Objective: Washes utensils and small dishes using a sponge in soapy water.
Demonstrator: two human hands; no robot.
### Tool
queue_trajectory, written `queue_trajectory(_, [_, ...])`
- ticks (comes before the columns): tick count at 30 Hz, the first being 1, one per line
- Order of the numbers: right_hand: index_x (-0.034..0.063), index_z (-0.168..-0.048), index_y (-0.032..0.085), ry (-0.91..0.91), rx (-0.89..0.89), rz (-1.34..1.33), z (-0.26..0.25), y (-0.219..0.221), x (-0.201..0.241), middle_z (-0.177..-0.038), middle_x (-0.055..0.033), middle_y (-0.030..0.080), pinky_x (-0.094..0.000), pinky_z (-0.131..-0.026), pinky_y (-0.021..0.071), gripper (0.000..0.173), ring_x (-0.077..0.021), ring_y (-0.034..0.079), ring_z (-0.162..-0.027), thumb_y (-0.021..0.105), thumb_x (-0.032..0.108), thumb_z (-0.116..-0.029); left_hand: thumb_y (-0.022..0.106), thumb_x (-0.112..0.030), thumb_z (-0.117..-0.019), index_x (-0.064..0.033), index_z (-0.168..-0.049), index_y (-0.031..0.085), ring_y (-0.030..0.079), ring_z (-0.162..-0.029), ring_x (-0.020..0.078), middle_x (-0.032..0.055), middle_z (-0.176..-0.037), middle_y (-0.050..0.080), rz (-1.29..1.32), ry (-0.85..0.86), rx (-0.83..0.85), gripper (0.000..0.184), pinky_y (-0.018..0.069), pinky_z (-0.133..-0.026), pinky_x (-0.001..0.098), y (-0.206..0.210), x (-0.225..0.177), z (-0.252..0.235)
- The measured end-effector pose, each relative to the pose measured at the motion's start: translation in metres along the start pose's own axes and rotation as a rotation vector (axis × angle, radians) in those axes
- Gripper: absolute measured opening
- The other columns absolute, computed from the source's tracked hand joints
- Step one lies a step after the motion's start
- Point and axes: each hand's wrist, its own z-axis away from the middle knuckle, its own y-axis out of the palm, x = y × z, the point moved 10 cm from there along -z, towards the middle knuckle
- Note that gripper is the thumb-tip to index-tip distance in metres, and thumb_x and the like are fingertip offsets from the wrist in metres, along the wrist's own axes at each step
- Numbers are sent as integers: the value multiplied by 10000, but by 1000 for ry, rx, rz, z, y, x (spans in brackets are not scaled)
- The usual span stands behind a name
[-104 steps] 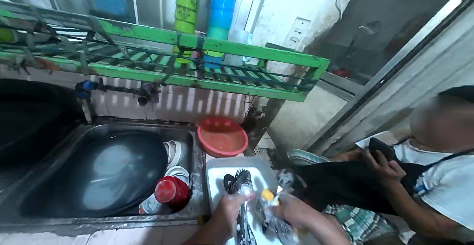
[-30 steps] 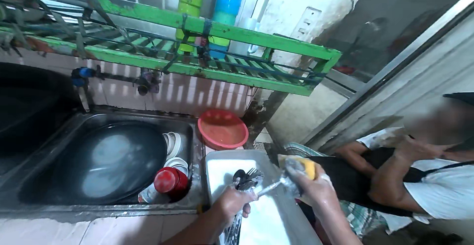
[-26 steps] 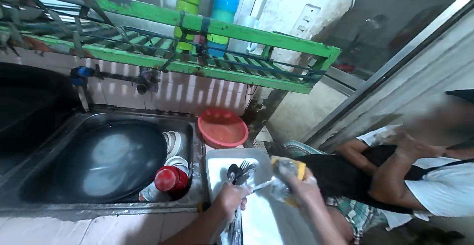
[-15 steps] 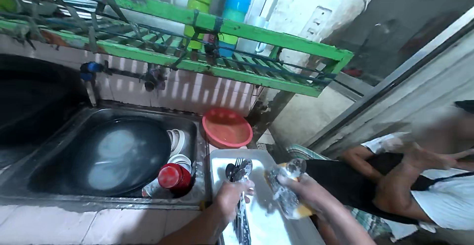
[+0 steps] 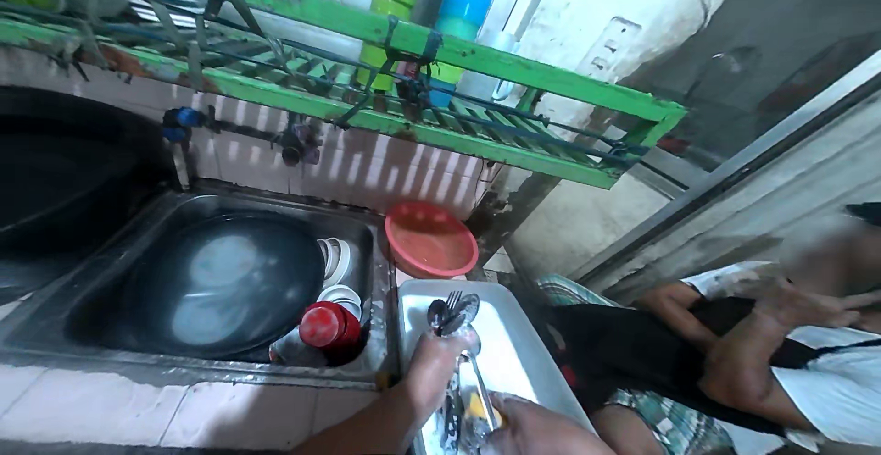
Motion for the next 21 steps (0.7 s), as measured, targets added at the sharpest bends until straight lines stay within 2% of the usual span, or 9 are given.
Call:
queue_trajectory(3, [-4, -1435, 532, 26, 30, 65, -1, -8, -1, -1311, -285, 619, -615, -1079, 421, 547, -420, 591, -1241, 693, 266, -988, 702, -37, -930, 21, -1223, 584, 700, -909, 169, 99, -986, 728, 67, -61, 242, 322, 571, -862, 341, 24, 5, 9])
queue_trajectory(5, [-63, -1324, 599, 24, 70, 142, -4, -4, 3, -1237, -310, 639, -651, -1040, 424, 487, -451, 603, -1191, 690, 277, -987, 701, -49, -934, 9, -1195, 597, 710, -879, 156, 76, -935, 734, 4, -94, 347, 288, 577, -865, 334, 35, 8, 16])
queue_trajectory(7, [-86, -1251, 631, 24, 85, 187, -5, 8, 9, -1205, -322, 647, -665, -1013, 431, 470, -470, 610, -1167, 670, 309, -999, 704, -63, -935, -10, -1156, 607, 708, -799, 126, 49, -851, 735, -48, -87, 366, 248, 576, -817, 305, 36, 8, 16])
queue_trajectory(9, [-57, -1318, 607, 60, 2, 229, 3, 16, 12, -1260, -309, 642, -674, -1018, 445, 530, -475, 609, -1202, 663, 358, -993, 693, -47, -934, -3, -1126, 610, 677, -724, 123, 45, -806, 704, 10, -65, 277, 214, 571, -750, 286, 27, 5, 10])
queue_trajectory(11, [31, -1509, 465, 135, -95, 287, 12, 20, 8, -1416, -257, 585, -664, -1059, 431, 689, -451, 577, -1290, 687, 396, -969, 669, -54, -968, 19, -1139, 584, 650, -668, 156, 79, -819, 664, 148, -68, 107, 204, 585, -683, 314, 10, 0, 3])
queue_trajectory(13, [69, -1567, 401, 158, -187, 278, 13, 22, -8, -1474, -235, 551, -677, -1062, 423, 766, -458, 573, -1297, 718, 379, -942, 656, -113, -1002, 5, -1179, 574, 637, -638, 163, 94, -891, 653, 222, -130, -14, 228, 590, -619, 325, -2, 1, -2])
queue_trajectory(15, [53, -1473, 506, 155, -321, 165, 11, 11, -29, -1352, -254, 633, -688, -1022, 453, 672, -472, 619, -1221, 745, 333, -910, 643, -131, -1013, -16, -1219, 575, 627, -637, 147, 91, -955, 652, 174, -201, -18, 246, 569, -581, 300, -4, 7, -1])
queue_trajectory(18, [0, -1448, 509, 119, -565, -295, 24, -28, -53, -1277, -288, 637, -625, -1020, 482, 688, -433, 627, -1183, 803, 149, -843, 647, -174, -1016, -38, -1295, 548, 621, -685, 123, 77, -1012, 643, -38, -317, 69, 326, 532, -589, 271, 4, 21, 4])
queue_trajectory(21, [53, -1411, 520, -56, -704, -711, 36, -66, -53, -1234, -185, 654, -494, -901, 587, 752, -288, 683, -1069, 825, 124, -727, 637, -171, -1015, -50, -1296, 518, 605, -664, 118, 62, -958, 616, -229, -395, 178, 327, 527, -576, 267, 13, 32, 10])
